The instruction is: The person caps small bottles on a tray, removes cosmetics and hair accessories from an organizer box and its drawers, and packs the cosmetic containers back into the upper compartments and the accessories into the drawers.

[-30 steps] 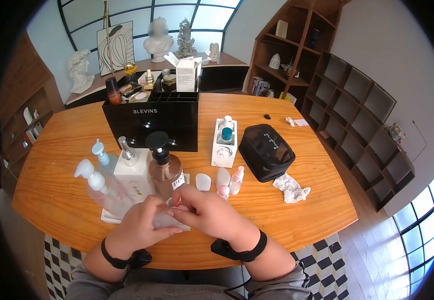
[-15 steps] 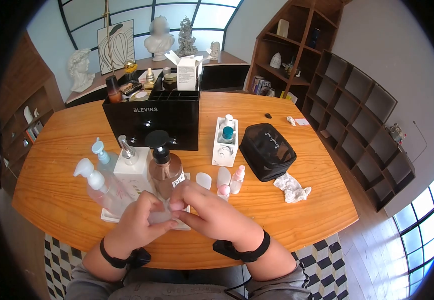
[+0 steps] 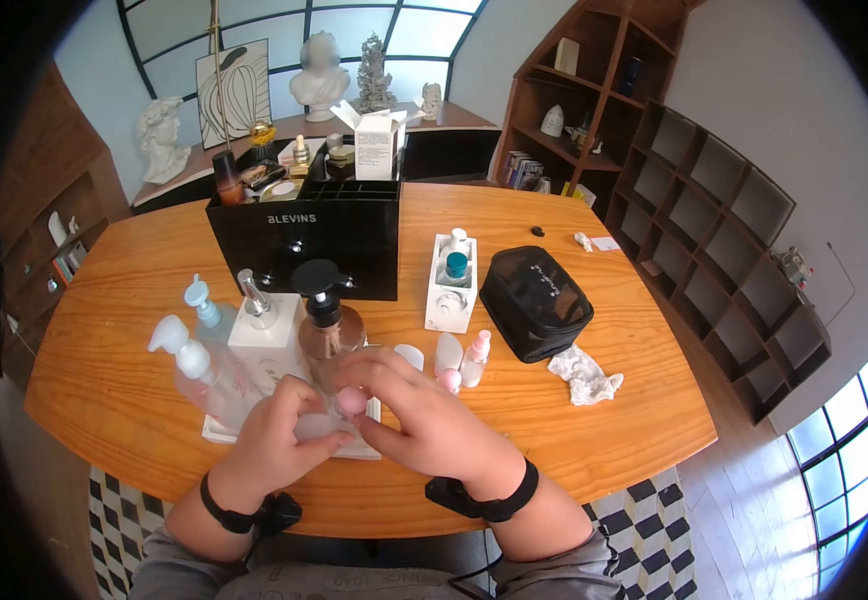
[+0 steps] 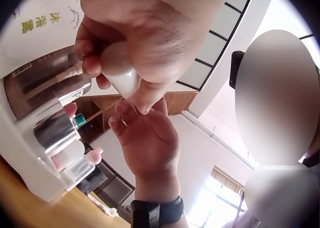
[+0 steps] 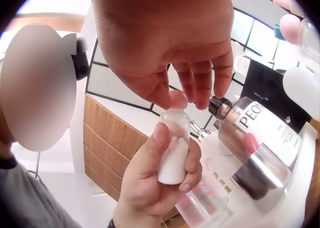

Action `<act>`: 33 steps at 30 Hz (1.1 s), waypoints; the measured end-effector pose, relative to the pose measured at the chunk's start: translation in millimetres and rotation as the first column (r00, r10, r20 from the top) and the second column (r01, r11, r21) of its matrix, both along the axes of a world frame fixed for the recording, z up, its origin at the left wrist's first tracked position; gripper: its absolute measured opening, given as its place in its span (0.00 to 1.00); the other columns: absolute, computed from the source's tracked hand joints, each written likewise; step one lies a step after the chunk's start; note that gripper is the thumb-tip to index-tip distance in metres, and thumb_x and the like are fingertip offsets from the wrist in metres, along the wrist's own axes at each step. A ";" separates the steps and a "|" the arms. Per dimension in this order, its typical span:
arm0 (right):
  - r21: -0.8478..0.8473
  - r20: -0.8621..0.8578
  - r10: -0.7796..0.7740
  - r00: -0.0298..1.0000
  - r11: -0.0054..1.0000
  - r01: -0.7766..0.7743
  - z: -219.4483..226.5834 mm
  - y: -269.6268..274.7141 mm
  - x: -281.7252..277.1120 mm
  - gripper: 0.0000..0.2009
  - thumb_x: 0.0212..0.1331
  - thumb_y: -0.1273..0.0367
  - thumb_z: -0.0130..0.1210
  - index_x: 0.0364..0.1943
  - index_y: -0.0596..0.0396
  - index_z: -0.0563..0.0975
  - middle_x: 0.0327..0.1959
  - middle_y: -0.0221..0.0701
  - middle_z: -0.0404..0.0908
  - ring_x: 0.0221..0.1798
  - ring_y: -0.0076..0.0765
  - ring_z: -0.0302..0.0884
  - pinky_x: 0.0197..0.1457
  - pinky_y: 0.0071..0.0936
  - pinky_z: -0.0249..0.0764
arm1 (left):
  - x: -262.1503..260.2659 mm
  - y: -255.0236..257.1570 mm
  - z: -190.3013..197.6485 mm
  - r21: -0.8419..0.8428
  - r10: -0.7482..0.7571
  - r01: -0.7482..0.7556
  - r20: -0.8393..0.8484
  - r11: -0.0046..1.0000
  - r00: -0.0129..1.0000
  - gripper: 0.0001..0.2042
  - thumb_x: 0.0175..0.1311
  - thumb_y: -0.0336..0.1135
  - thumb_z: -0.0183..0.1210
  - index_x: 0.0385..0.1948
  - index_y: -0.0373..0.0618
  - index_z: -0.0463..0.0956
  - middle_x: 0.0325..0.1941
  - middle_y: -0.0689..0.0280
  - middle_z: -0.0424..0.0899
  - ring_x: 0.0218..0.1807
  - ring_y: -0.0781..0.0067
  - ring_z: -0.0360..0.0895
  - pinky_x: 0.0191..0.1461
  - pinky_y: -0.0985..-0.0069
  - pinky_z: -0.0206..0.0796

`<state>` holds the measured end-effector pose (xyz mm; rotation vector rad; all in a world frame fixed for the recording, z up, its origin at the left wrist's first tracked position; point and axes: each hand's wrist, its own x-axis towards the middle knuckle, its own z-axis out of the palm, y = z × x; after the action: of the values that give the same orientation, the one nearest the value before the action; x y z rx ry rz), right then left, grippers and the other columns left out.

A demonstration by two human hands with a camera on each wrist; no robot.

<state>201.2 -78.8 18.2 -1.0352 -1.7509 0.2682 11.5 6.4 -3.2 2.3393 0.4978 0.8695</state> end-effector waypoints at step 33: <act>-0.110 -0.009 -0.207 0.978 0.973 0.204 -2.9 -1.3 7.1 0.13 0.57 0.73 0.61 0.46 0.59 0.76 0.33 0.35 0.77 0.30 0.34 0.75 0.35 0.26 0.72 | -3.3 2.0 8.9 0.144 0.076 -0.055 -0.141 0.988 0.987 0.18 0.50 0.36 0.69 0.35 0.41 0.68 0.30 0.55 0.79 0.33 0.51 0.79 0.35 0.64 0.69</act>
<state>208.4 -80.1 15.4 -1.2785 -1.6097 0.2445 8.2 8.4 5.7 2.5408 0.5953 0.7884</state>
